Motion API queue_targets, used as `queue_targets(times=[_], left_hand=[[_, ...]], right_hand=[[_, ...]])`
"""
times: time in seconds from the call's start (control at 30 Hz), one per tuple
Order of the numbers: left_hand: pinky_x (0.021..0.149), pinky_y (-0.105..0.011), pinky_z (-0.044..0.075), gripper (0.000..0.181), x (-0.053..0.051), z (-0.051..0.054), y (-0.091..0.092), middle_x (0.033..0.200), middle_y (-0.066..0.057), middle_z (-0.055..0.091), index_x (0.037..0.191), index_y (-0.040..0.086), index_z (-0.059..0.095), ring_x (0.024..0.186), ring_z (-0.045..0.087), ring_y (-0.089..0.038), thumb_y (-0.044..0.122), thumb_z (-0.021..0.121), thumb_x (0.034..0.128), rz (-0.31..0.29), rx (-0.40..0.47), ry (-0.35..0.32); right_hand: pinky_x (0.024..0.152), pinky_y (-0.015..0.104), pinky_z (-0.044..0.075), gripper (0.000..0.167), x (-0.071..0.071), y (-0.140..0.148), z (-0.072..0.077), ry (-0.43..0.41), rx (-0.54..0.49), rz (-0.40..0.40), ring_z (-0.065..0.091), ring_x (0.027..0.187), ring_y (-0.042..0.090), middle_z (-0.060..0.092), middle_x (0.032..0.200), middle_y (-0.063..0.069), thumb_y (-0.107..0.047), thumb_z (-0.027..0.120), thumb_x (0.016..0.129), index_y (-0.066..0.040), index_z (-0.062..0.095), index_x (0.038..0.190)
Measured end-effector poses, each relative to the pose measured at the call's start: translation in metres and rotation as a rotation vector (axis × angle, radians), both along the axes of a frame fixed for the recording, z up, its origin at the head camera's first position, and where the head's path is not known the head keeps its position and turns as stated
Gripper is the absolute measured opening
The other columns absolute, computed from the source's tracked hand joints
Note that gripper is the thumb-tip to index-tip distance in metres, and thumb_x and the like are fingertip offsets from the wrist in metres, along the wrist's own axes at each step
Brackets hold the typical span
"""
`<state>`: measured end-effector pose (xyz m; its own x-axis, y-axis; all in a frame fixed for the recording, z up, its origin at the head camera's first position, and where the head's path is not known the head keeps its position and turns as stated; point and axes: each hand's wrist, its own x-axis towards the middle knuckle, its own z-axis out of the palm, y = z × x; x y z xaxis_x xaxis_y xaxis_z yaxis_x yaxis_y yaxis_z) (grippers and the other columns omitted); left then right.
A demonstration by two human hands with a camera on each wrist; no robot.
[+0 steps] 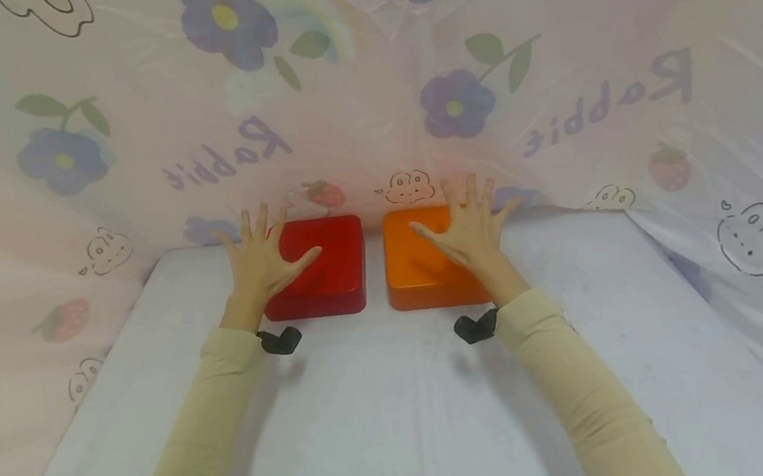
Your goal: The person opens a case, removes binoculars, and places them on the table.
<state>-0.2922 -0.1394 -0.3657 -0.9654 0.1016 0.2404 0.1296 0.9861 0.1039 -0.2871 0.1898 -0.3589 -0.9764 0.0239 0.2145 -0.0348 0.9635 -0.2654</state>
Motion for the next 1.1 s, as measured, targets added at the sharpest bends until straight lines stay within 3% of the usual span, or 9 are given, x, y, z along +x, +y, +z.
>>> queue_targets(times=[0.13, 0.3, 0.57, 0.77, 1.1], left_hand=[[0.117, -0.071, 0.002, 0.087, 0.004, 0.004, -0.002, 0.165, -0.008, 0.013, 0.155, 0.027, 0.017, 0.153, 0.008, -0.033, 0.073, 0.04, 0.0855, -0.033, 0.028, 0.035], [0.122, -0.063, 0.005, 0.076, 0.008, 0.006, -0.006, 0.163, -0.007, 0.02, 0.154, 0.022, 0.024, 0.152, 0.014, -0.029, 0.061, 0.044, 0.0912, -0.084, 0.1, 0.082], [0.124, -0.057, 0.012, 0.065, 0.017, -0.004, -0.017, 0.16, -0.009, 0.029, 0.151, 0.014, 0.033, 0.15, 0.023, -0.029, 0.045, 0.048, 0.0958, -0.119, 0.277, 0.127], [0.123, -0.052, 0.021, 0.06, 0.023, -0.014, -0.026, 0.156, -0.01, 0.037, 0.148, 0.011, 0.039, 0.146, 0.032, -0.031, 0.038, 0.053, 0.0958, -0.13, 0.435, 0.175], [0.121, -0.049, 0.029, 0.056, 0.027, -0.026, -0.038, 0.153, -0.012, 0.041, 0.145, 0.008, 0.043, 0.144, 0.037, -0.031, 0.033, 0.055, 0.0959, -0.092, 0.636, 0.134]], right_hand=[[0.116, 0.071, 0.011, 0.079, 0.002, -0.002, 0.0, 0.068, -0.106, 0.03, 0.014, 0.148, 0.045, 0.016, 0.161, 0.021, -0.06, 0.044, 0.093, -0.014, 0.022, 0.154], [0.113, 0.062, 0.032, 0.063, 0.008, -0.007, -0.002, 0.178, -0.254, 0.079, 0.032, 0.14, 0.045, 0.031, 0.154, 0.024, -0.038, 0.052, 0.097, -0.001, 0.036, 0.145], [0.116, 0.054, 0.033, 0.053, 0.022, -0.025, -0.011, 0.197, -0.528, 0.156, 0.04, 0.138, 0.04, 0.043, 0.147, 0.024, -0.026, 0.052, 0.098, 0.002, 0.04, 0.142], [0.115, 0.051, 0.037, 0.051, 0.03, -0.044, -0.02, 0.196, -0.631, 0.179, 0.045, 0.134, 0.038, 0.049, 0.142, 0.024, -0.024, 0.053, 0.098, 0.003, 0.043, 0.14], [0.111, 0.049, 0.042, 0.045, 0.035, -0.079, -0.036, 0.193, -0.818, 0.211, 0.05, 0.13, 0.038, 0.053, 0.137, 0.027, -0.016, 0.056, 0.097, 0.007, 0.048, 0.135]])
